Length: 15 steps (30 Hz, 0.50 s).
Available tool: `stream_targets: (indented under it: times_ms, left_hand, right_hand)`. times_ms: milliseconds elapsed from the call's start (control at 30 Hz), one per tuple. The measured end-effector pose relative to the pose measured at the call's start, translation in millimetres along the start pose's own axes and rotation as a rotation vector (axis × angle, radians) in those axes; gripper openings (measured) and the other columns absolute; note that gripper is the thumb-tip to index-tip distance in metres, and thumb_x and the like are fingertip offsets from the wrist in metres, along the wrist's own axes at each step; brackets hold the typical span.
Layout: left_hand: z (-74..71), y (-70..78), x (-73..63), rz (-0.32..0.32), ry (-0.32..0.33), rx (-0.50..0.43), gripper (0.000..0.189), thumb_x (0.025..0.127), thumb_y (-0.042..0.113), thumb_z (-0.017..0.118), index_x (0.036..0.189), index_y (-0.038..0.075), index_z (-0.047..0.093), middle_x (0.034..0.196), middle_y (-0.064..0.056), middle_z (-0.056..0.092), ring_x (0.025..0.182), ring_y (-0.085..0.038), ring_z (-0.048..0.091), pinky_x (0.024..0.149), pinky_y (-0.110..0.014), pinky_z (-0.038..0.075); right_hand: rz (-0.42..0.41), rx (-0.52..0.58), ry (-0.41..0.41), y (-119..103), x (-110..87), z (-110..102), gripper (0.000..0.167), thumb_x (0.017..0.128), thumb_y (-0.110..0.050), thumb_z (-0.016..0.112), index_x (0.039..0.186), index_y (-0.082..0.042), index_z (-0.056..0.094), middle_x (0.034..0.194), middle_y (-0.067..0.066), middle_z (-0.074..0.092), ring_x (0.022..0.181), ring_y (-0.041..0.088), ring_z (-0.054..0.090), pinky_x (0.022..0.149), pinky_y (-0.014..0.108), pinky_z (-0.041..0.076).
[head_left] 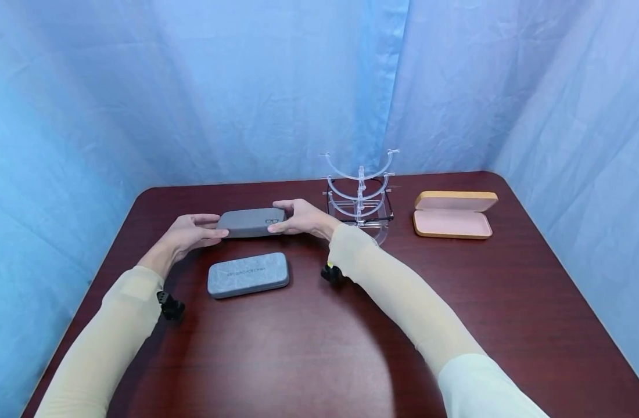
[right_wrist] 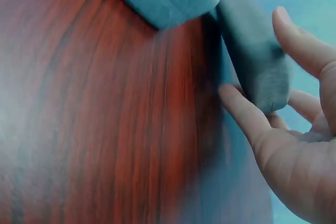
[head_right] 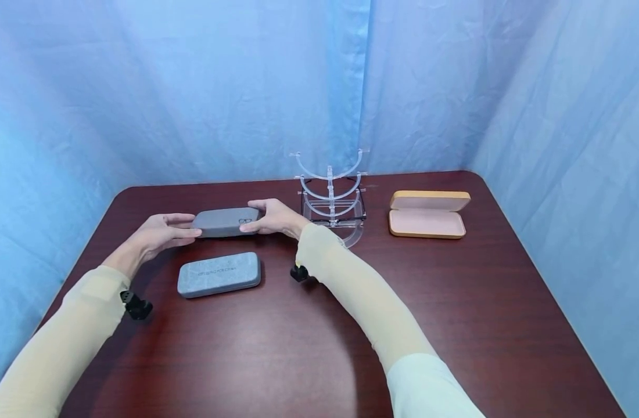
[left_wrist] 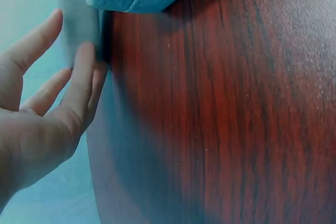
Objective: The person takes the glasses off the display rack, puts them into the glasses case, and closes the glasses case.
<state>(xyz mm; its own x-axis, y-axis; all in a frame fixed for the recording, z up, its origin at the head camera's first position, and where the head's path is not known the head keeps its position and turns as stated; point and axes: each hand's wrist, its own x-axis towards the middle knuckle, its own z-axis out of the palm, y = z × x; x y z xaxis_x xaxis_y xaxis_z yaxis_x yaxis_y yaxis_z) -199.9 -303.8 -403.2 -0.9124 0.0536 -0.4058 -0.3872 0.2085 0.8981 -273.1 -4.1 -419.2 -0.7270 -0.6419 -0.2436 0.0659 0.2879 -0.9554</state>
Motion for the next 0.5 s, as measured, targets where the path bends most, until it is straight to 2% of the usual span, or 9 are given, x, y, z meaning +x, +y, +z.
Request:
stream_targets:
  times_ms: [133, 233, 333, 500]
  left_hand:
    - [2.1, 0.5, -0.4, -0.006, 0.033, -0.007, 0.083, 0.088, 0.016, 0.082, 0.155, -0.001, 0.036, 0.155, -0.024, 0.04, 0.101, -0.011, 0.071, 0.093, -0.033, 0.056]
    - [5.3, 1.1, -0.1, -0.029, 0.056, -0.022, 0.074, 0.091, 0.011, 0.078, 0.154, 0.001, 0.04, 0.154, -0.023, 0.042, 0.099, -0.011, 0.071, 0.093, -0.033, 0.056]
    - [7.1, 1.1, 0.5, -0.046, 0.058, -0.029, 0.07, 0.095, 0.009, 0.074, 0.155, 0.002, 0.038, 0.155, -0.022, 0.039, 0.099, -0.009, 0.071, 0.096, -0.034, 0.054]
    - [10.1, 0.6, 1.7, -0.066, 0.081, -0.018, 0.067, 0.096, 0.008, 0.072, 0.155, 0.003, 0.04, 0.155, -0.021, 0.041, 0.096, -0.008, 0.071, 0.096, -0.033, 0.054]
  right_hand:
    - [-0.074, -0.154, 0.092, -2, -1.3, 3, 0.072, 0.091, -0.01, 0.078, 0.154, -0.004, 0.043, 0.157, 0.01, 0.043, 0.142, 0.021, 0.041, 0.107, 0.031, 0.044]
    - [-0.065, -0.229, 0.172, -2, -2.4, 6, 0.067, 0.09, -0.011, 0.079, 0.15, -0.005, 0.049, 0.152, 0.01, 0.049, 0.14, 0.022, 0.044, 0.108, 0.031, 0.043]
    - [-0.011, -0.195, 0.227, -1, -4.4, 9, 0.065, 0.089, -0.011, 0.08, 0.148, -0.007, 0.052, 0.148, 0.012, 0.052, 0.128, 0.024, 0.056, 0.099, 0.032, 0.052]
    - [0.076, 0.029, 0.262, 0, -7.7, 14, 0.066, 0.089, -0.004, 0.079, 0.148, -0.006, 0.051, 0.144, 0.019, 0.049, 0.11, 0.029, 0.066, 0.078, 0.033, 0.061]
